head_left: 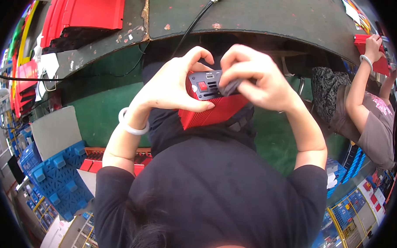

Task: Cleaning and inspecting red electronic power inverter housings with a cloth and an air nozzle.

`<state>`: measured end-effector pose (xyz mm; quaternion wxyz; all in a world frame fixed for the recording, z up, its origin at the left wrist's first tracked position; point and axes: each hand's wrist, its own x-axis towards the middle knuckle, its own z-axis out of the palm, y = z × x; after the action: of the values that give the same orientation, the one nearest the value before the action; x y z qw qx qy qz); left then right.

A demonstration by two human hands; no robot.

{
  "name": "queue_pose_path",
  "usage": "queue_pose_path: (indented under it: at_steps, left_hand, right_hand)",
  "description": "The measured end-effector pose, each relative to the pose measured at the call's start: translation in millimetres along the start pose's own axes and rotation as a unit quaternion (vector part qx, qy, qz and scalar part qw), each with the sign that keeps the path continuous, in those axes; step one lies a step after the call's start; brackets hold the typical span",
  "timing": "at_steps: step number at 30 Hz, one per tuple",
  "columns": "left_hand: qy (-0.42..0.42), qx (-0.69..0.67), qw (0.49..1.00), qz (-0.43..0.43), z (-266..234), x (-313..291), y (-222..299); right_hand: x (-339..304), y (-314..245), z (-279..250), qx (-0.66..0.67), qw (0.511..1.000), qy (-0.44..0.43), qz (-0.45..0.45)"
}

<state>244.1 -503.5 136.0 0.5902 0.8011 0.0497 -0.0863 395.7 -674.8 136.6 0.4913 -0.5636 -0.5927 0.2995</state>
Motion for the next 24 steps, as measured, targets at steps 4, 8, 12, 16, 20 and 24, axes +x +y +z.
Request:
queue_pose_path:
  at_steps: [4, 8, 12, 16, 20, 24]
  left_hand:
    - [-0.002, 0.010, 1.000, -0.012, 0, -2, 3]
    - [-0.005, 0.012, 1.000, 0.000, 1, 1, -2]
    - [0.000, 0.004, 1.000, 0.016, 2, 0, -6]
    - [0.000, 0.013, 1.000, 0.005, 0, 0, -6]
    - [0.005, 0.026, 0.999, 0.027, 0, 3, -8]
    - [-0.017, -0.002, 1.000, 0.014, 1, 1, -2]
  right_hand:
    - [1, 1, -2, -0.006, 1.000, 0.023, 0.015]
    - [1, 6, 14, -0.059, 0.998, -0.002, -0.031]
    - [-1, 4, 15, -0.082, 0.995, -0.018, -0.062]
    - [0, 8, 14, -0.072, 0.993, -0.018, -0.097]
    - [6, 13, 12, -0.097, 0.991, -0.029, -0.092]
    - [7, 12, 12, -0.103, 0.986, -0.035, -0.124]
